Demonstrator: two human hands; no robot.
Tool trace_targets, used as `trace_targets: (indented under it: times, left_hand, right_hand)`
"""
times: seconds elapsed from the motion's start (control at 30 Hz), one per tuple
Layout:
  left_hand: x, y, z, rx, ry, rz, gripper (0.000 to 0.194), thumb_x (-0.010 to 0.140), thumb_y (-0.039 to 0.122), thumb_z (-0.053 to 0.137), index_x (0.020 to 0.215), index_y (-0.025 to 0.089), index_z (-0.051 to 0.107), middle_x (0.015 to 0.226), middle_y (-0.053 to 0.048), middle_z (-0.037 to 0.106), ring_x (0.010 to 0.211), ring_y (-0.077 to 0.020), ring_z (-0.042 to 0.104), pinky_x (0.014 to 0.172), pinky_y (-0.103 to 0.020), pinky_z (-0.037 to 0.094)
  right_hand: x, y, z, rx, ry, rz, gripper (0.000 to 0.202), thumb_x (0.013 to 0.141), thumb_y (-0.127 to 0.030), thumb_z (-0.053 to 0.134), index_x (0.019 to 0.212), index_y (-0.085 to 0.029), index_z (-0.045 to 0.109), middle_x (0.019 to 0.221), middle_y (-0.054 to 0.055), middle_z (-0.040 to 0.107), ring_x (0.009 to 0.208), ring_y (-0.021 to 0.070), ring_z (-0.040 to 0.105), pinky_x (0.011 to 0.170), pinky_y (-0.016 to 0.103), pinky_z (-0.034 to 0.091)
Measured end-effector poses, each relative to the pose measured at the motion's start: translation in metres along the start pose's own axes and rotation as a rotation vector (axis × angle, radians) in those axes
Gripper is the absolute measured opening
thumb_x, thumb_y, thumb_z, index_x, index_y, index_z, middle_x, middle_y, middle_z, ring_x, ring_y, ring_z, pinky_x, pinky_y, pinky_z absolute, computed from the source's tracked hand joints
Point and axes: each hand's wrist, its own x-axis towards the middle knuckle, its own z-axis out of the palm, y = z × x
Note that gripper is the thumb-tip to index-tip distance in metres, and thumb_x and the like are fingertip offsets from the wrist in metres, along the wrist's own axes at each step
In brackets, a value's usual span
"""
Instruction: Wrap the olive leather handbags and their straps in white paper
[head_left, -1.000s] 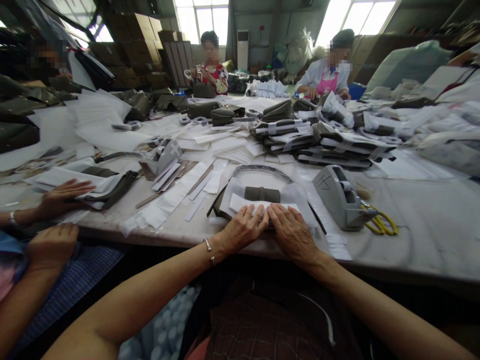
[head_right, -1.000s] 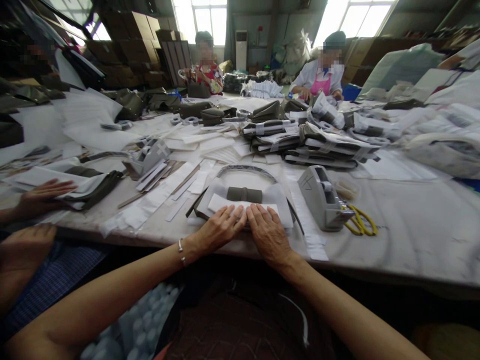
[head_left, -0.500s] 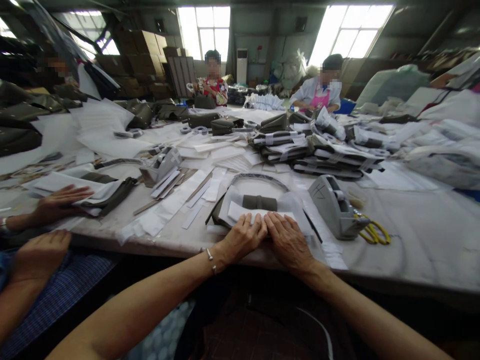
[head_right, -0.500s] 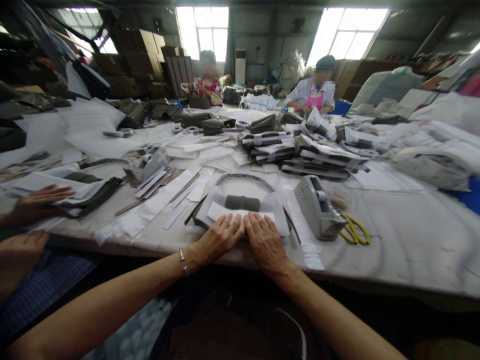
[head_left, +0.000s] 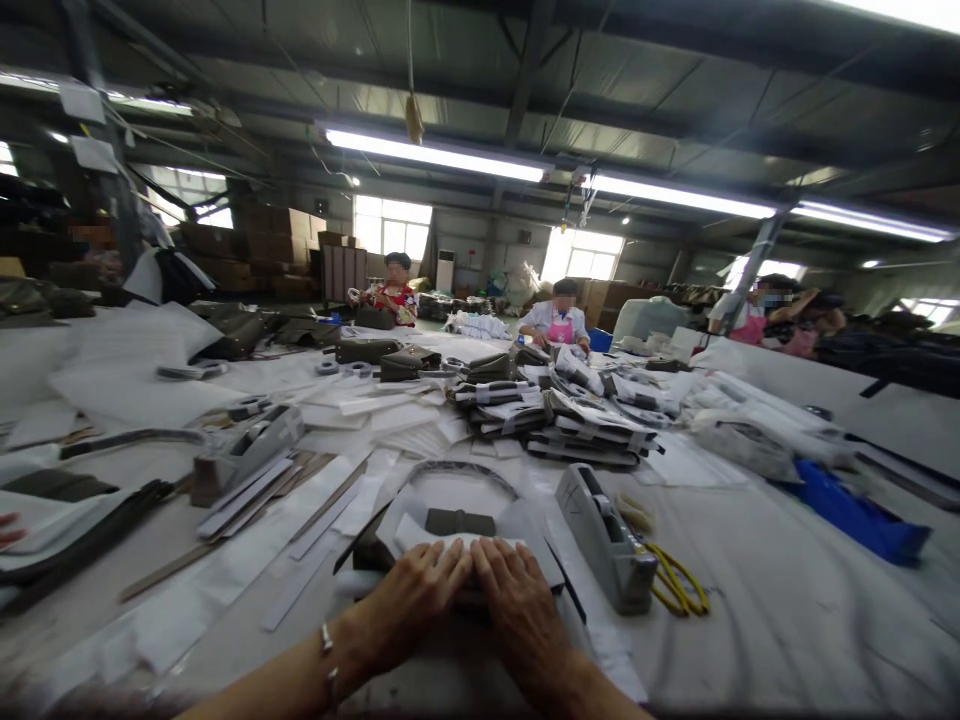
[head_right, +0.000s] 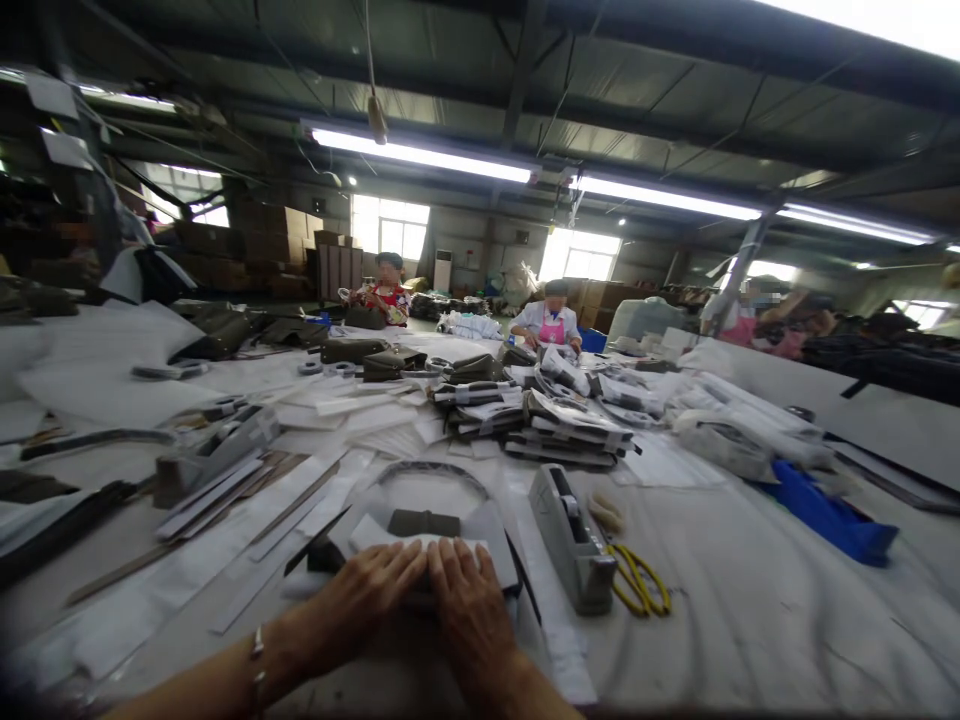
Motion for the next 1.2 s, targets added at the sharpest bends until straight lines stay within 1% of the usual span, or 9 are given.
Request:
trace_targets:
  times: [0.07,0.17,0.3,0.47,0.67,0.8,0.9,1.1,1.2]
  left_hand:
    - [-0.001,0.000,0.003,-0.029,-0.025,-0.015,0.049,0.090,0.006,0.042,0.139,0.011,0.045,0.131,-0.016,0.060,0.113,-0.0234,0.061,0.095,-0.035,0.049]
    - [-0.002,0.005,0.013,-0.042,-0.036,-0.082,0.055,0.088,0.005,0.042,0.143,0.012,0.041,0.131,-0.015,0.060,0.113,-0.0238,0.060,0.097,-0.037,0.049]
    - [0.003,0.018,0.022,0.066,-0.053,-0.188,0.055,0.089,0.006,0.039,0.143,0.011,0.042,0.135,-0.017,0.057,0.114,-0.0274,0.060,0.097,-0.044,0.049]
    - [0.015,0.030,0.024,0.184,0.049,-0.224,0.045,0.094,0.008,0.036,0.136,0.005,0.050,0.139,-0.019,0.055,0.128,-0.0280,0.053,0.107,-0.043,0.044]
    - [0.003,0.031,0.034,0.132,0.135,-0.206,0.039,0.095,0.008,0.038,0.130,0.004,0.053,0.131,-0.019,0.062,0.119,-0.0250,0.061,0.101,-0.036,0.050]
    - [-0.005,0.030,0.038,0.098,0.195,-0.198,0.038,0.096,0.010,0.039,0.130,0.005,0.054,0.131,-0.019,0.062,0.119,-0.0255,0.062,0.101,-0.037,0.051]
    - [-0.006,0.030,0.040,0.072,0.214,-0.186,0.039,0.096,0.011,0.039,0.131,0.006,0.054,0.133,-0.019,0.061,0.121,-0.0263,0.060,0.101,-0.038,0.051]
    - [-0.006,0.036,0.045,0.067,0.254,-0.191,0.040,0.094,0.009,0.038,0.129,0.009,0.058,0.137,-0.016,0.059,0.121,-0.0275,0.060,0.098,-0.039,0.052]
    - [-0.006,0.037,0.046,0.074,0.267,-0.196,0.041,0.095,0.010,0.040,0.132,0.011,0.057,0.138,-0.014,0.058,0.120,-0.0288,0.060,0.099,-0.041,0.051]
  right_hand:
    - [-0.001,-0.001,0.002,0.024,-0.027,0.008,0.046,0.087,-0.005,0.043,0.130,-0.016,0.053,0.120,0.010,0.068,0.107,0.0256,0.063,0.096,0.043,0.048]
    - [0.001,0.000,0.000,0.061,-0.107,-0.049,0.042,0.087,-0.004,0.045,0.128,-0.011,0.053,0.121,0.013,0.067,0.107,0.0259,0.063,0.096,0.042,0.049]
    - [0.011,0.007,-0.013,0.144,-0.244,-0.143,0.040,0.088,-0.005,0.045,0.127,-0.007,0.053,0.122,0.017,0.065,0.108,0.0264,0.062,0.094,0.042,0.051]
    - [0.019,0.015,-0.021,0.253,-0.340,-0.143,0.033,0.091,-0.007,0.042,0.121,-0.005,0.056,0.121,0.019,0.064,0.110,0.0268,0.061,0.093,0.041,0.052]
    - [0.011,0.010,-0.021,0.246,-0.289,-0.129,0.031,0.095,-0.009,0.040,0.121,-0.009,0.056,0.118,0.016,0.066,0.108,0.0255,0.062,0.094,0.040,0.052]
    - [0.004,0.005,-0.030,0.136,-0.240,-0.047,0.043,0.094,-0.009,0.043,0.136,-0.010,0.048,0.131,0.016,0.060,0.125,0.0293,0.052,0.109,0.049,0.040]
    - [-0.003,0.003,-0.033,0.028,-0.257,-0.024,0.050,0.092,-0.010,0.046,0.142,-0.009,0.043,0.139,0.019,0.054,0.132,0.0331,0.045,0.113,0.055,0.032]
    - [-0.015,-0.001,-0.021,0.032,-0.286,-0.004,0.041,0.093,-0.007,0.043,0.133,-0.005,0.053,0.131,0.021,0.060,0.122,0.0317,0.054,0.103,0.048,0.044]
    - [-0.009,0.002,-0.026,0.122,-0.309,0.011,0.039,0.093,-0.006,0.045,0.130,-0.007,0.056,0.129,0.019,0.062,0.120,0.0316,0.056,0.101,0.049,0.046]
